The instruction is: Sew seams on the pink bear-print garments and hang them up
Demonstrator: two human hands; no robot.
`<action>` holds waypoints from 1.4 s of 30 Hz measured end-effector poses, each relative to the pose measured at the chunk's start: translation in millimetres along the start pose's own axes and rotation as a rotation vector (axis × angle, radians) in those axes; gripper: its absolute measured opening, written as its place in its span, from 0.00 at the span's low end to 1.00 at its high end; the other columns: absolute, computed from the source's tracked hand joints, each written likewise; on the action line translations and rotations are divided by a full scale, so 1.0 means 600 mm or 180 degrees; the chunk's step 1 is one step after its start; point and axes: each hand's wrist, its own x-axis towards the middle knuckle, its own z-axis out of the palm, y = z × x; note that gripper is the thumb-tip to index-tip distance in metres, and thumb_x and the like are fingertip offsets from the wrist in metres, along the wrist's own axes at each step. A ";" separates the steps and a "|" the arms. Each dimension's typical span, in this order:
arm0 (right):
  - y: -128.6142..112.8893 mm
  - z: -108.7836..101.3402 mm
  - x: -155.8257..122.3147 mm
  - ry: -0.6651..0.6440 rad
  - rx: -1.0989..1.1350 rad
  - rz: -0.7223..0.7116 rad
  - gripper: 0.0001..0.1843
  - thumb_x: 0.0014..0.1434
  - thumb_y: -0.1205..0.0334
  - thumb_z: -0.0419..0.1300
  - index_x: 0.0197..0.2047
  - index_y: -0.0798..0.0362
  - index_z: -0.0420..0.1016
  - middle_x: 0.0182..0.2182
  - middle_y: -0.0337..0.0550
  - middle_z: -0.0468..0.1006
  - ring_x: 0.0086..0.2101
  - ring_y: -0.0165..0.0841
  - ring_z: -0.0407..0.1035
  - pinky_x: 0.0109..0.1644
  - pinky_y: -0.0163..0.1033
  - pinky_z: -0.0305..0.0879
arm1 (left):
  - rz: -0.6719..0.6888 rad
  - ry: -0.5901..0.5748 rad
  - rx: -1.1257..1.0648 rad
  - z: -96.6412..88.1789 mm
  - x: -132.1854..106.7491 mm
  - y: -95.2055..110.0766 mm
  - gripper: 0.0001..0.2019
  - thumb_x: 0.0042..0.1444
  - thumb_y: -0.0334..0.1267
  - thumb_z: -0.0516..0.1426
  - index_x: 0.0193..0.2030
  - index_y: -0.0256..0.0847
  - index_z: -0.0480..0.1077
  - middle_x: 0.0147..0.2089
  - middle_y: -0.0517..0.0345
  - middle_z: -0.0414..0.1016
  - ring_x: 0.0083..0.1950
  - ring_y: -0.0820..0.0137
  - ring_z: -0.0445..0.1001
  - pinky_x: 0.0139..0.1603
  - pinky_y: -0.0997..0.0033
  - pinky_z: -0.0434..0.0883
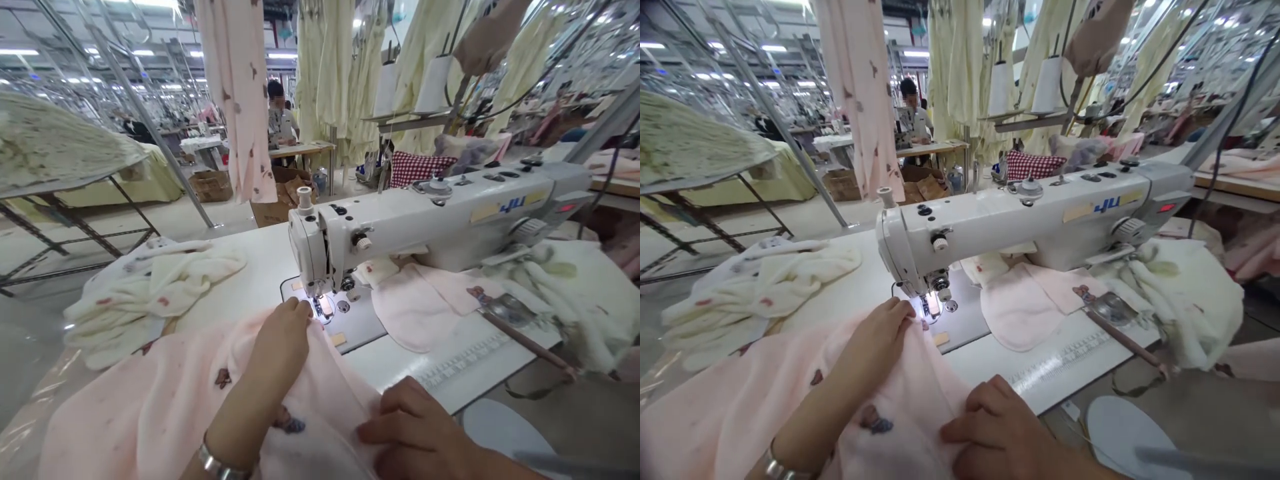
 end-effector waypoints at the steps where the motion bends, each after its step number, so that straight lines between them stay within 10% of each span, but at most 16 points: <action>1: 0.001 -0.005 -0.001 0.0004 -0.0037 0.0038 0.02 0.58 0.62 0.58 0.35 0.50 0.71 0.40 0.42 0.79 0.40 0.36 0.67 0.42 0.43 0.64 | 0.0000 0.0001 -0.0006 0.005 0.006 -0.002 0.13 0.59 0.27 0.42 0.34 0.41 0.67 0.36 0.55 0.69 0.39 0.65 0.69 0.37 0.67 0.65; 21: 0.017 -0.027 -0.005 0.0214 -0.0292 0.0223 0.09 0.52 0.72 0.57 0.36 0.50 0.71 0.35 0.43 0.80 0.32 0.34 0.68 0.36 0.41 0.63 | 0.0522 0.0208 0.0189 0.046 0.015 -0.019 0.12 0.54 0.23 0.48 0.31 0.40 0.70 0.37 0.54 0.72 0.41 0.65 0.68 0.43 0.64 0.66; 29: 0.021 -0.037 -0.006 0.0157 -0.0370 0.0209 0.09 0.51 0.73 0.58 0.36 0.51 0.71 0.36 0.42 0.79 0.33 0.34 0.67 0.36 0.41 0.61 | 0.0891 -0.0004 0.0696 0.062 -0.033 -0.023 0.20 0.61 0.40 0.48 0.58 0.36 0.63 0.61 0.46 0.64 0.61 0.55 0.62 0.59 0.48 0.61; 42: 0.035 -0.024 -0.007 0.0185 -0.0358 0.0383 0.07 0.53 0.73 0.58 0.35 0.53 0.71 0.38 0.43 0.79 0.35 0.33 0.65 0.37 0.40 0.61 | 0.0914 0.0039 0.0900 0.068 -0.008 -0.029 0.20 0.63 0.43 0.46 0.58 0.39 0.63 0.62 0.43 0.61 0.63 0.56 0.60 0.60 0.44 0.59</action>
